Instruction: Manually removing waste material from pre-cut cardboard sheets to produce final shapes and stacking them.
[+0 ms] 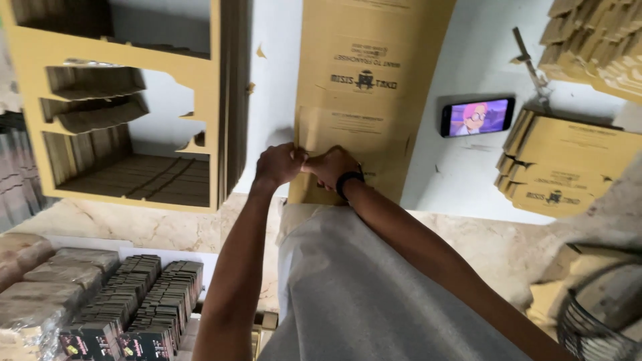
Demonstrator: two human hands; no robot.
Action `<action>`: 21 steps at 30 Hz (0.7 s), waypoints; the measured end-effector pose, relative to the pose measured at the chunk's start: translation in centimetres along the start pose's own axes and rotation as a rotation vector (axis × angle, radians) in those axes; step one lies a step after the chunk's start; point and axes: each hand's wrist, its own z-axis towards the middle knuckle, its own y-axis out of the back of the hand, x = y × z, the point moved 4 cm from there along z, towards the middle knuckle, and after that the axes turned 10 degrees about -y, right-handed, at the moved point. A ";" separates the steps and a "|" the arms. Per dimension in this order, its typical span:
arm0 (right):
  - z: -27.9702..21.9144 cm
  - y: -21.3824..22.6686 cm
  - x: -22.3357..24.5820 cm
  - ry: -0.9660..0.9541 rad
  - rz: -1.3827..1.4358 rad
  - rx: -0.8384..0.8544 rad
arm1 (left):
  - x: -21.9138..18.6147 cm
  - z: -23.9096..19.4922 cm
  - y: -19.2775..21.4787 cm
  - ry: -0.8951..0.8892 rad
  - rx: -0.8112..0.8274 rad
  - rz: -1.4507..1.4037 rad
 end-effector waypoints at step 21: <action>-0.6 1.1 -0.1 0.165 -0.106 0.091 | 0.2 -4.5 -2.5 0.095 -0.064 -0.002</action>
